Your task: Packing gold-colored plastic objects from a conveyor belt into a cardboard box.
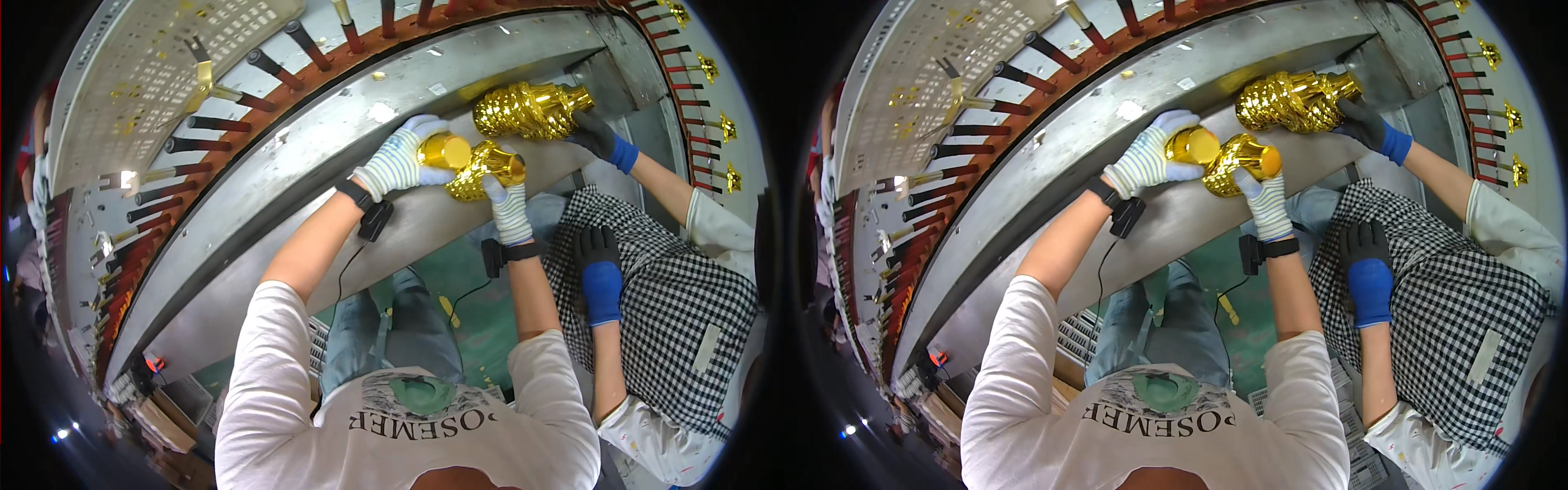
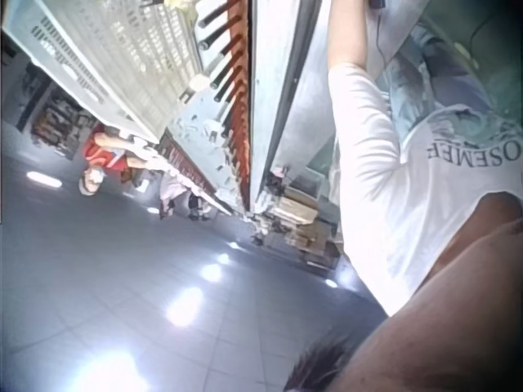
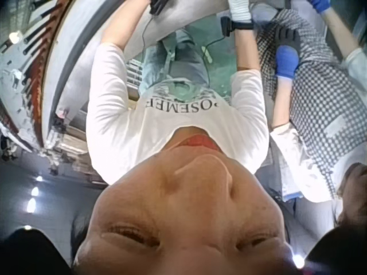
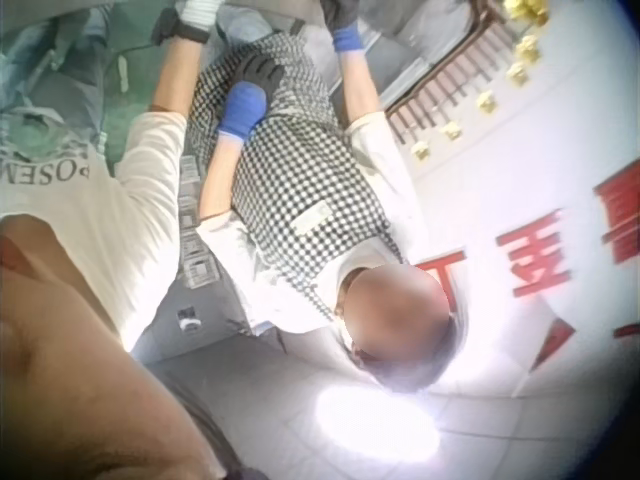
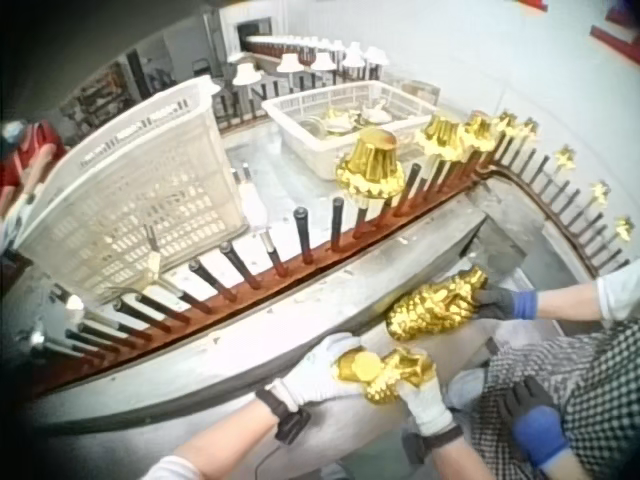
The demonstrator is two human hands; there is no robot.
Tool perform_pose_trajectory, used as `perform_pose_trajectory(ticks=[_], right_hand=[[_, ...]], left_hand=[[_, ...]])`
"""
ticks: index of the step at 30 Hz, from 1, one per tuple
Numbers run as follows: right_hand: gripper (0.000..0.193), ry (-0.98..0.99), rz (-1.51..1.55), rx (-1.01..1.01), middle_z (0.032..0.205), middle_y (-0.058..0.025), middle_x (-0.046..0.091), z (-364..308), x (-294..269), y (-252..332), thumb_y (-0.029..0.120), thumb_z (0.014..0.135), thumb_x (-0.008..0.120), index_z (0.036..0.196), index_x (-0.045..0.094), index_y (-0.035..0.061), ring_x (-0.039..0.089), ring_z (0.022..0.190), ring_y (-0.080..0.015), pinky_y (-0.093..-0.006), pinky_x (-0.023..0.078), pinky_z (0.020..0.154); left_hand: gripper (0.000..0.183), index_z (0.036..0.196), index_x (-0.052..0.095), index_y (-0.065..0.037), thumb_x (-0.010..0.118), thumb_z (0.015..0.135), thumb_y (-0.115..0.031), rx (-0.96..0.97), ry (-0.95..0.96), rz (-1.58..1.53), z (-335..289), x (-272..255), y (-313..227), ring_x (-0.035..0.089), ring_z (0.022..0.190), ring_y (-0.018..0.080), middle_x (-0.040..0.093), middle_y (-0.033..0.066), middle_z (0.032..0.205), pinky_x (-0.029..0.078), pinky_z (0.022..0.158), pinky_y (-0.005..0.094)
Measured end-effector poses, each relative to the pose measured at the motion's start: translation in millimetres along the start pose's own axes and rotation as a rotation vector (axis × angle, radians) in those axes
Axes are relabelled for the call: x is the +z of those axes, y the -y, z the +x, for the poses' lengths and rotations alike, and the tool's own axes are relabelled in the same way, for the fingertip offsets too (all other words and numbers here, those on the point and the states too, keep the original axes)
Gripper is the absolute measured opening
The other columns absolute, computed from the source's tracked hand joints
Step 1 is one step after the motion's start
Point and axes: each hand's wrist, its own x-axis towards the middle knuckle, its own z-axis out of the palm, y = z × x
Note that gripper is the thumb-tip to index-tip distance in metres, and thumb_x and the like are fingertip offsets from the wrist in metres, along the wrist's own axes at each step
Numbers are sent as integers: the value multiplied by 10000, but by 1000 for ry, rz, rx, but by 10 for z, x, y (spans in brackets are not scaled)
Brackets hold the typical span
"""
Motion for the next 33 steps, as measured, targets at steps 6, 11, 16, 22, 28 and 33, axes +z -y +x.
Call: perform_pose_trajectory(ticks=[6, 11, 16, 22, 28, 33], right_hand=[[723, 284, -100, 74, 1212, -104, 599, -273, 712, -225, 187, 733, 857, 1314, 457, 29, 598, 1095, -188, -346, 505, 967], [823, 488, -244, 234, 1239, -102, 510, -782, 1460, -556, 145, 634, 877, 1317, 429, 43, 549, 1144, -222, -356, 489, 1003], [803, 748, -440, 104, 1237, -110, 516, -1194, 2201, -506, 88, 661, 821, 1334, 384, 55, 535, 1162, -213, -365, 479, 1016], [698, 912, -730, -226, 1249, -166, 493, -1245, 2624, 41, 167, 641, 865, 1227, 503, 55, 525, 1170, -320, -412, 459, 1021], [705, 900, -747, -109, 1201, -169, 494, -1229, 2559, 206, 188, 627, 862, 1221, 507, 55, 523, 1140, -332, -404, 463, 1010], [717, 782, -672, 100, 1163, -164, 505, -1626, 2208, 298, 220, 597, 850, 1201, 504, 44, 529, 1093, -328, -409, 448, 1005]], left_hand=[[852, 1309, 562, -86, 903, 585, -380, -76, -140, 93, -1118, -393, 128, 504, 1235, 380, 489, 205, 1345, 437, 1052, 438], [871, 1311, 536, -76, 914, 568, -332, -184, -345, 131, -2461, -594, 83, 519, 1228, 381, 491, 209, 1333, 460, 1039, 436], [926, 1361, 491, -74, 917, 595, -373, -334, -571, -17, -3574, -692, -75, 479, 1277, 370, 442, 202, 1382, 439, 1073, 454], [956, 1403, 456, -80, 903, 631, -423, -336, -841, -168, -3946, -557, -201, 454, 1309, 354, 409, 187, 1424, 426, 1087, 443], [1095, 1511, 260, -51, 815, 718, -562, -501, -1095, -238, -4088, -138, -328, 360, 1372, 371, 366, 208, 1444, 325, 1142, 438], [691, 1338, 464, -158, 628, 866, -635, -1333, -1040, -1883, -4052, 764, -567, 452, 1245, 323, 485, 125, 1335, 343, 1075, 564]])
